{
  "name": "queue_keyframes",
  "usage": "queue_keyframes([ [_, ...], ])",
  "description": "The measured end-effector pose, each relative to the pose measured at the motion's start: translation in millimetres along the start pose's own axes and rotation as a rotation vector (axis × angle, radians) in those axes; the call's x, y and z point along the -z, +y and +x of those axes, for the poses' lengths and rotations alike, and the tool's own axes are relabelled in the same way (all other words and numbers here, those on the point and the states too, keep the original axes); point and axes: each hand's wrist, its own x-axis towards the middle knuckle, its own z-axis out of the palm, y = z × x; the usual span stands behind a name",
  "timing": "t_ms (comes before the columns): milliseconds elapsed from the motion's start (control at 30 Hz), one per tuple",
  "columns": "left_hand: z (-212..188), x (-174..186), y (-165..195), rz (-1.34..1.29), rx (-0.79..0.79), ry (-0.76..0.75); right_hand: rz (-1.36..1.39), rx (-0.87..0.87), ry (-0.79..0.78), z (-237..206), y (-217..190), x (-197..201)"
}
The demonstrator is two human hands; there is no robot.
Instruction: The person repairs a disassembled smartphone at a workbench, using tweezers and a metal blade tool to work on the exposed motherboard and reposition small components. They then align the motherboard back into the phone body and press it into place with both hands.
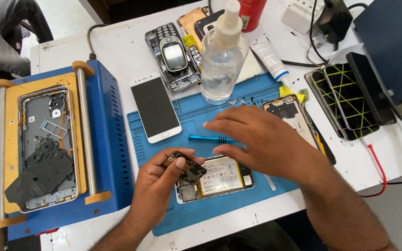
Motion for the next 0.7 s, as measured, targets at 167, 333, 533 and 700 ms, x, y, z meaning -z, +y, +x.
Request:
queue_keyframes([
  [167, -2.1, -0.6, -1.3, 0.11, 0.001, -0.022, -0.01, -0.03, 0.092, -31.3, -33.6, 6.0],
  [333, -16.2, -6.7, -5.8, 0.518, -0.258, -0.146, 0.364, -0.309, 0.101, -75.9, -57.1, -36.2],
  [533, -27.1, -23.2, 6.2, 0.602, -0.392, -0.416, 0.736, -0.62, 0.193, -133.8, -64.0, -100.5],
  [700, -38.8, -42.1, 17.7, 0.963, -0.572, -0.46, 0.545, -0.671, 0.216, -168.1, -41.2, -113.2],
])
